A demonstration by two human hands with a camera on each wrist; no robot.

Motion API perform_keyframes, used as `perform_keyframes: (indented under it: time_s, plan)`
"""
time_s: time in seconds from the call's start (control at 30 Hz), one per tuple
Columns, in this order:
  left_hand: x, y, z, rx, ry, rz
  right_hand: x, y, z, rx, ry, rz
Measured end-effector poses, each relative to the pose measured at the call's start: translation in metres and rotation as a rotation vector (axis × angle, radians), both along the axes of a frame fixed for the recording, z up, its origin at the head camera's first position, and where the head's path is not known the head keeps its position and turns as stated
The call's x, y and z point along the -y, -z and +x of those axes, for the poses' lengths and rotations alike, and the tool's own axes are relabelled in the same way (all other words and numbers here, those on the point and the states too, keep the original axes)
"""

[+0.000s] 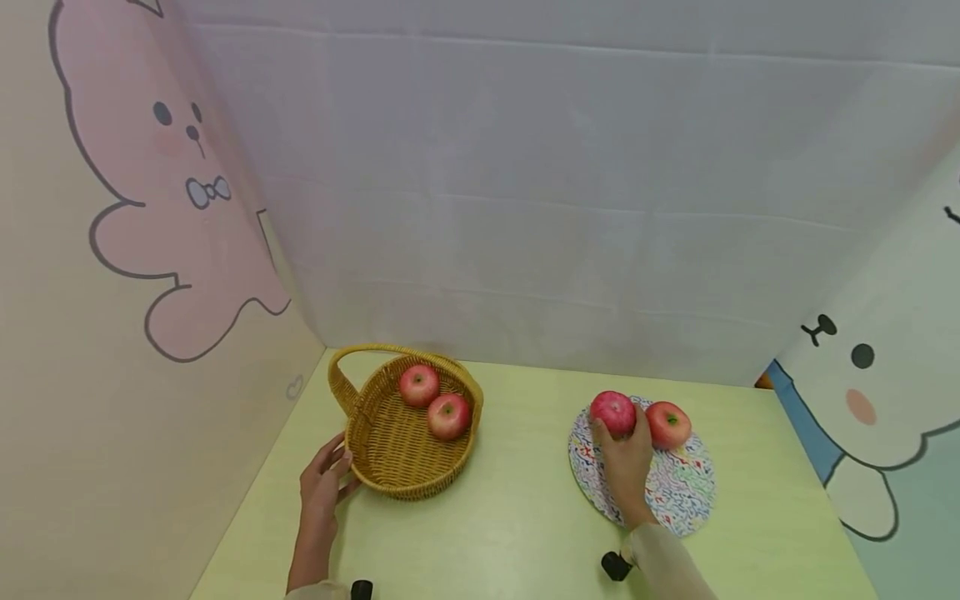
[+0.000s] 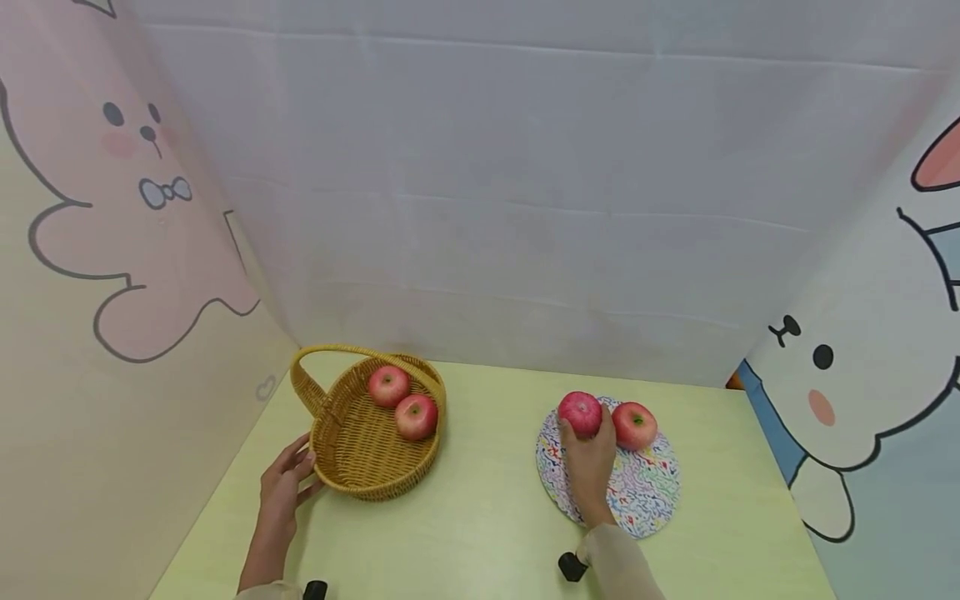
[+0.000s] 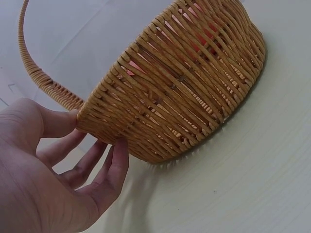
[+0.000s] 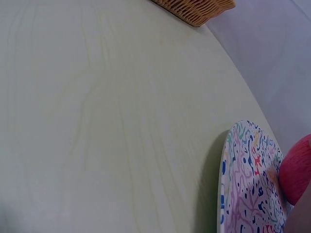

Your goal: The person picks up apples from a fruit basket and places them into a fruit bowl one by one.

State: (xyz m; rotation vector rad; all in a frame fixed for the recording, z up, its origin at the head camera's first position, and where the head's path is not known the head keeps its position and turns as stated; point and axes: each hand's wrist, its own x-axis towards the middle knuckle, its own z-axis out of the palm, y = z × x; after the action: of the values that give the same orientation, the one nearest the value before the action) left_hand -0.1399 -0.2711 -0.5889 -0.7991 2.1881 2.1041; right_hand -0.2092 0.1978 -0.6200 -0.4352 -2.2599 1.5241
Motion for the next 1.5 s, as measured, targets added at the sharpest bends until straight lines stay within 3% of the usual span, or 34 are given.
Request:
perform_keyframes:
  time_s: [0.6,0.97,1.5]
  plan:
    - [0.001,0.001,-0.001,0.000,0.004,0.009,0.002,-0.002,-0.001,0.074,0.006,-0.005]
    - [-0.001,-0.003,-0.002,-0.009,0.000,-0.003,0.004,-0.005,0.007,0.045,-0.001,-0.119]
    - [-0.001,-0.002,0.000,-0.011,0.004,0.000,0.006,-0.010,0.023,0.033,0.015,-0.092]
